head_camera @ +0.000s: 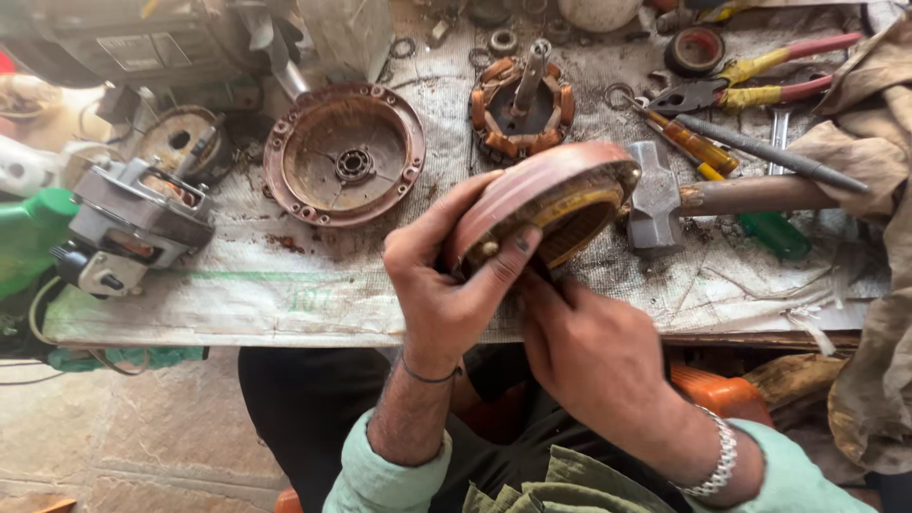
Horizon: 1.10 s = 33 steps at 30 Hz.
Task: The person uses a small hammer and a metal punch to tap and adjust components on a motor armature. They then pick up a motor housing and use a scraper to remove residue from its inner surface.
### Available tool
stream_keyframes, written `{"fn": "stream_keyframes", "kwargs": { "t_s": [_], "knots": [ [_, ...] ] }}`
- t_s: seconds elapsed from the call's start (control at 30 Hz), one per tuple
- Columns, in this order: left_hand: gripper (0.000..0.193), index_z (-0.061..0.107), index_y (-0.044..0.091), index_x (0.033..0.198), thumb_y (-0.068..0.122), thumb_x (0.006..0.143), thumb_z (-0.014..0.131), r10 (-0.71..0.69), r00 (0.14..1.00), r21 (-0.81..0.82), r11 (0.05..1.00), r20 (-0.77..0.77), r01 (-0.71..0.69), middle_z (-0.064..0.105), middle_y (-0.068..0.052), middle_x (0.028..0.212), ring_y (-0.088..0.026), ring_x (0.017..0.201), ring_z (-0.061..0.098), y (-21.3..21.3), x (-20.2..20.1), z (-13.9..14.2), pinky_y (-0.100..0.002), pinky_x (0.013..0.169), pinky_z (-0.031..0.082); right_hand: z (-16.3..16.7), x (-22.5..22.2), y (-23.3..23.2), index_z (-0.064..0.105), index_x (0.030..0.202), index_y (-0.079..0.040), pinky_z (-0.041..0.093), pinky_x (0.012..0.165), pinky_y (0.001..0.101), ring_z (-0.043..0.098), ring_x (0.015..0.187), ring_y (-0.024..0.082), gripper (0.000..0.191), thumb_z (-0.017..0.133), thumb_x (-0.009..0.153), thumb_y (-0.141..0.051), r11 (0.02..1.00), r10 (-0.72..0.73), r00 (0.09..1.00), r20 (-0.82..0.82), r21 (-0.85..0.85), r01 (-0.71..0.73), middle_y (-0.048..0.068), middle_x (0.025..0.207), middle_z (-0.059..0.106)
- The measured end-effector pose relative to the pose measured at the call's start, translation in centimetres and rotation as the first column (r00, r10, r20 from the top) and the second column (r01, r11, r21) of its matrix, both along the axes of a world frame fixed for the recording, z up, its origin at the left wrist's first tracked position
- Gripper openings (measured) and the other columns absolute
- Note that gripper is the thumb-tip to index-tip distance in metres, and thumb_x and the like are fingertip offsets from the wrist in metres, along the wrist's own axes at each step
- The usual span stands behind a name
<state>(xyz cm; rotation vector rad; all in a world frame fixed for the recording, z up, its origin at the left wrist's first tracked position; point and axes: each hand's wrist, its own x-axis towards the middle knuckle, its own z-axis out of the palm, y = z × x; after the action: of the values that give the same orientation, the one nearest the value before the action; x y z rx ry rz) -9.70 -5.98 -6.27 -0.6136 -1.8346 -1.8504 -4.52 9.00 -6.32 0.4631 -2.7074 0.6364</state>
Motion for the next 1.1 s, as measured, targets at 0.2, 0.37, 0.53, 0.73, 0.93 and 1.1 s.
{"fn": "stream_keyframes", "kwargs": {
  "t_s": [0.2, 0.37, 0.53, 0.73, 0.93, 1.1],
  "knots": [
    [0.041, 0.068, -0.004, 0.130, 0.007, 0.093, 0.083, 0.021, 1.000, -0.041, 0.999, -0.011, -0.022, 0.079, -0.012, 0.109, -0.012, 0.097, 0.076, 0.2, 0.3, 0.1, -0.025, 0.087, 0.063, 0.7, 0.3, -0.3, 0.069, 0.107, -0.005, 0.054, 0.060, 0.0474, 0.068, 0.071, 0.037, 0.023, 0.066, 0.087, -0.014, 0.951, 0.133, 0.991, 0.011, -0.282, -0.124, 0.015, 0.083, 0.069],
    [0.042, 0.068, -0.004, 0.131, 0.007, 0.094, 0.083, 0.044, 0.999, -0.014, 0.999, 0.020, -0.044, 0.080, -0.012, 0.111, -0.013, 0.097, 0.077, 0.2, 0.2, 0.3, -0.026, 0.087, 0.064, 0.5, 0.1, 0.5, 0.067, 0.126, -0.012, 0.053, 0.064, 0.0496, 0.069, 0.074, 0.037, 0.036, 0.066, 0.090, -0.020, 0.998, -0.059, 0.949, 0.309, 0.007, 0.060, 0.014, 0.084, 0.070],
    [0.043, 0.067, -0.004, 0.131, 0.008, 0.094, 0.084, 0.014, 0.999, -0.038, 0.999, -0.052, -0.016, 0.078, -0.012, 0.111, -0.012, 0.100, 0.077, 0.5, 0.5, 0.2, -0.026, 0.090, 0.064, -0.7, 0.0, 0.6, 0.069, 0.105, -0.005, 0.055, 0.064, 0.0443, 0.069, 0.077, 0.036, 0.018, 0.065, 0.089, -0.012, 0.867, 0.224, 0.962, 0.158, -0.483, -0.123, 0.015, 0.086, 0.073],
    [0.038, 0.066, -0.003, 0.130, 0.009, 0.098, 0.083, 0.005, 1.000, -0.027, 1.000, -0.026, -0.006, 0.079, -0.013, 0.113, -0.013, 0.102, 0.078, 0.1, 0.5, -0.5, -0.025, 0.092, 0.065, -0.4, -0.1, 0.9, 0.072, 0.099, -0.005, 0.052, 0.055, 0.0491, 0.067, 0.065, 0.038, 0.021, 0.070, 0.081, -0.015, 0.996, 0.069, 0.994, 0.090, 0.047, -0.073, 0.017, 0.081, 0.071],
    [0.038, 0.066, -0.003, 0.132, 0.010, 0.100, 0.082, -0.032, 0.999, 0.019, 0.999, -0.026, 0.033, 0.078, -0.013, 0.114, -0.015, 0.104, 0.078, 0.0, 0.2, -0.9, -0.026, 0.094, 0.066, 0.5, 0.2, 0.3, 0.069, 0.109, -0.006, 0.058, 0.063, 0.0442, 0.073, 0.071, 0.031, 0.022, 0.064, 0.089, -0.012, 0.902, 0.231, 0.967, 0.112, -0.398, -0.169, 0.013, 0.082, 0.071],
    [0.038, 0.066, -0.002, 0.132, 0.010, 0.100, 0.082, -0.032, 0.999, 0.026, 0.999, -0.023, 0.033, 0.079, -0.012, 0.113, -0.014, 0.101, 0.078, 0.0, 0.2, -0.8, -0.025, 0.090, 0.066, 0.6, -0.1, 0.9, 0.069, 0.121, -0.011, 0.054, 0.061, 0.0475, 0.069, 0.067, 0.036, 0.028, 0.066, 0.096, -0.024, 0.934, -0.181, 0.931, 0.318, 0.351, 0.062, 0.014, 0.078, 0.067]
  ]
}}
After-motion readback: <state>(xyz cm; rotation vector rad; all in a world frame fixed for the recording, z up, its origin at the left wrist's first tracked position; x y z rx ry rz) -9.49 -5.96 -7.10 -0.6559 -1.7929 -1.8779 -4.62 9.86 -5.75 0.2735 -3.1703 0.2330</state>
